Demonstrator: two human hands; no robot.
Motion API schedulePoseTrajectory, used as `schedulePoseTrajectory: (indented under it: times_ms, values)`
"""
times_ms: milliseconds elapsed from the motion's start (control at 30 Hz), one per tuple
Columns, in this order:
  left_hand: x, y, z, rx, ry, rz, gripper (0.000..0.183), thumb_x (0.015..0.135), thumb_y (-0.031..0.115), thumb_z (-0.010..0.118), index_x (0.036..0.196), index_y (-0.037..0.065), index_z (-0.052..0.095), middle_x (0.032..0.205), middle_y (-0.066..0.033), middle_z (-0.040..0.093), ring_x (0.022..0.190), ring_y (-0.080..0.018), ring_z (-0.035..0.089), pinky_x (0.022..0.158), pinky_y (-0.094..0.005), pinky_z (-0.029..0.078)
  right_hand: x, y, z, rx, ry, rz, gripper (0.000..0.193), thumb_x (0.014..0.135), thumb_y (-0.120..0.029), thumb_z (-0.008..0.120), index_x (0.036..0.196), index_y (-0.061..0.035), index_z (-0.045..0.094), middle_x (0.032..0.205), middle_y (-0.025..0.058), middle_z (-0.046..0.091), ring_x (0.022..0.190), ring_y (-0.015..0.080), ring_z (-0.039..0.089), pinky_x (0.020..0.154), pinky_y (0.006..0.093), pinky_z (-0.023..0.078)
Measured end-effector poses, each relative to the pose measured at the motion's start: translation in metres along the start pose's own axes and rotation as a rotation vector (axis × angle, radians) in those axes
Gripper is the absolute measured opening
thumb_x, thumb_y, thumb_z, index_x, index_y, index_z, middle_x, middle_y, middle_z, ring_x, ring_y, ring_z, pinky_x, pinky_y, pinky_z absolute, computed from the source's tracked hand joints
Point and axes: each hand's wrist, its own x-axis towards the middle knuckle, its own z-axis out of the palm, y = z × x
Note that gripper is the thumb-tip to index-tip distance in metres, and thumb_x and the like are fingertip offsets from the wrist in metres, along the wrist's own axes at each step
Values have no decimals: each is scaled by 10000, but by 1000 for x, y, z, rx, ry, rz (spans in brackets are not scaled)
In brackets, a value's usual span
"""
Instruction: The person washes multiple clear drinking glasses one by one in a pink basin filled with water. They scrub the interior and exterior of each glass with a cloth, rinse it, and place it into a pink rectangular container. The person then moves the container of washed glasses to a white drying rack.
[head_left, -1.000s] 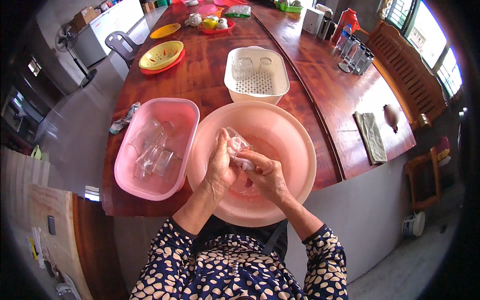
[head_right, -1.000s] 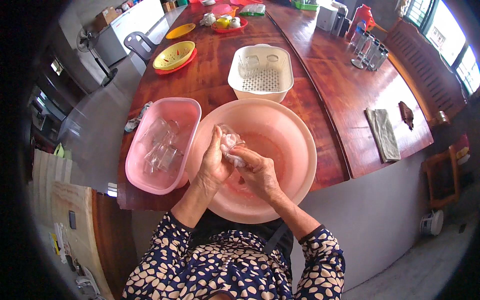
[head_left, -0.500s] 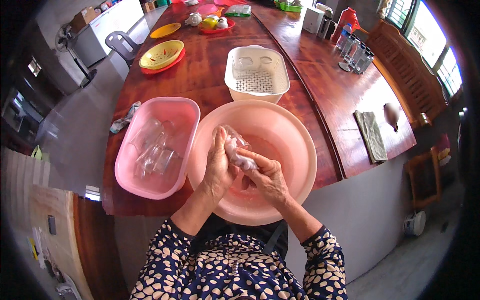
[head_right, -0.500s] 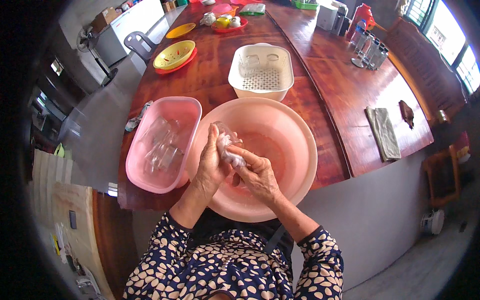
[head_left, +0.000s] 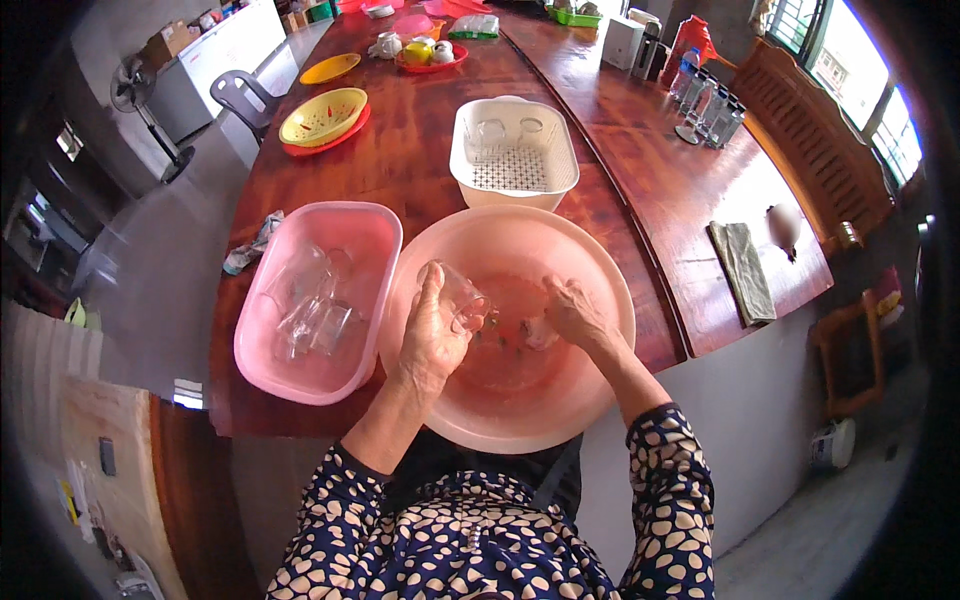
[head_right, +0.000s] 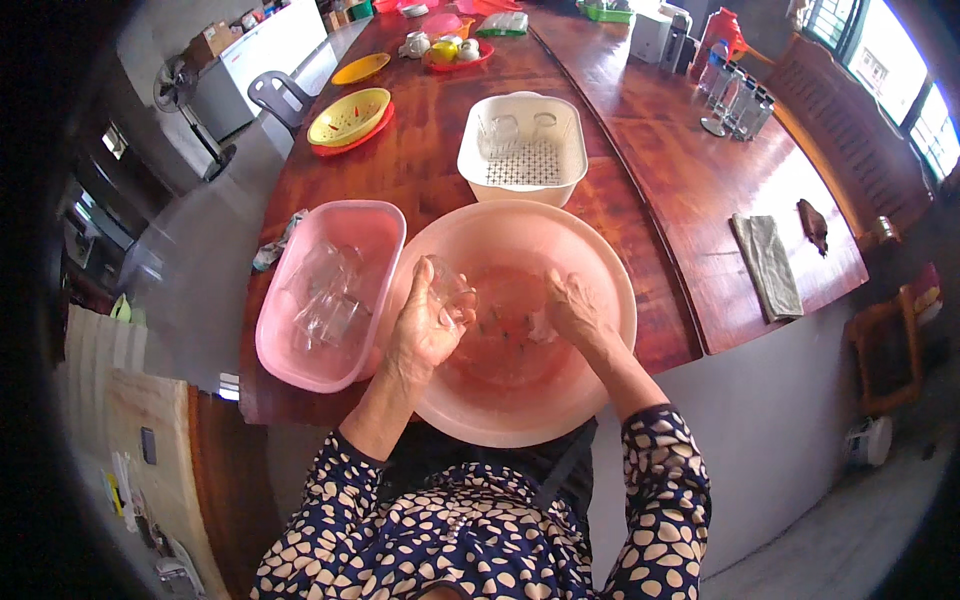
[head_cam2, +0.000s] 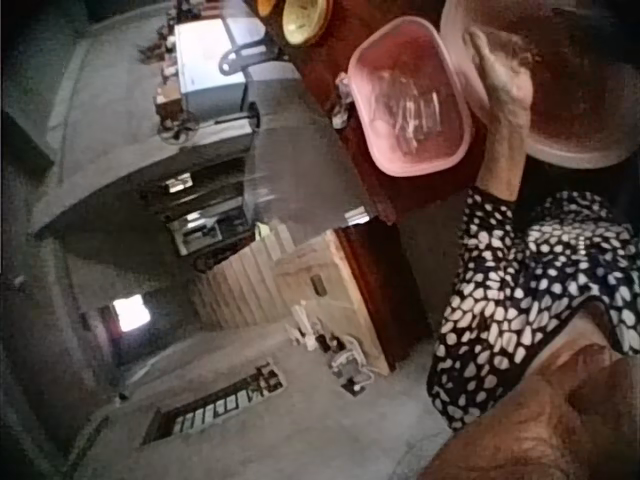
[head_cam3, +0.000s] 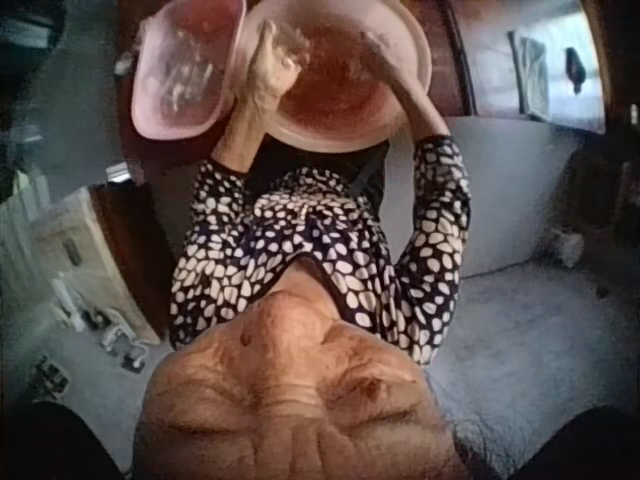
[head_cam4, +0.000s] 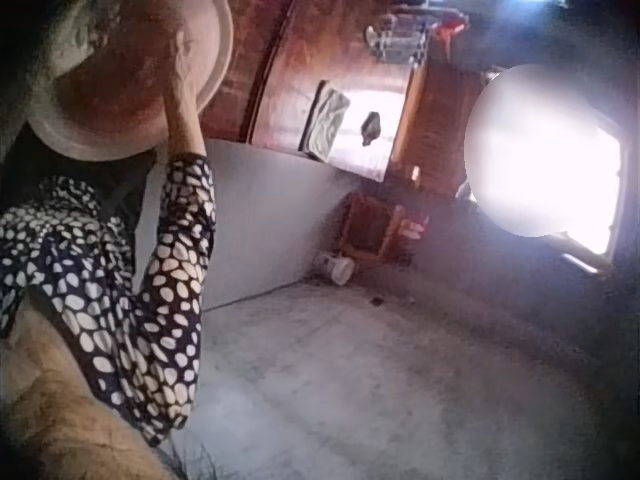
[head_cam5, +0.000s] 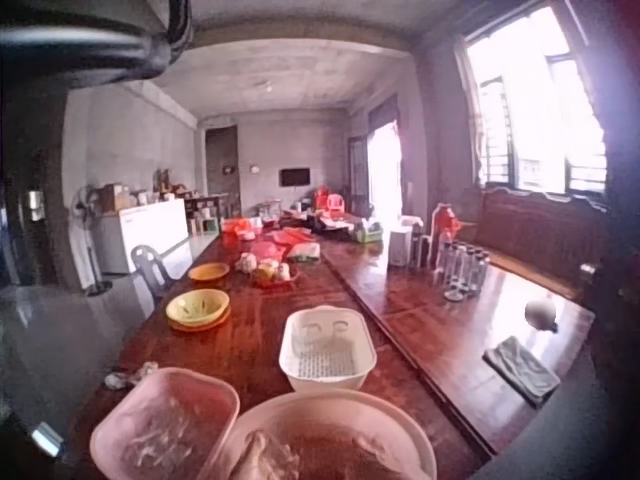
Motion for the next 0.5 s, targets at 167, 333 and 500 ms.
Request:
schedulePoseTrajectory:
  times_ms: [167, 333, 500]
  values:
    - [9, -3, -10, -50, 130, -18, 413, 814, 513, 654, 1073, 268, 445, 968, -19, 484, 818, -221, 545, 687, -363, 433, -14, -5, 46, -409, 205, -401, 435, 781, -103, 555, 1211, -65, 499, 1046, 253, 559, 987, 420, 563, 819, 478, 484]
    - [8, -7, -9, 63, 142, -73, 442, 826, 559, 609, 1113, 261, 452, 1040, -12, 470, 942, -224, 503, 739, -440, 452, -10, -9, 0, 235, -250, -382, 340, 750, -97, 628, 1083, -41, 586, 1023, 175, 597, 971, 352, 567, 834, 423, 472]
    - [-1, -16, 9, 18, -42, -115, 319, 937, 481, 464, 1111, 215, 483, 992, -18, 515, 909, -191, 548, 790, -359, 492, -63, -79, -39, 705, 271, -547, 500, 677, 43, 669, 1147, -101, 576, 1107, 112, 569, 1000, 313, 569, 865, 369, 465]
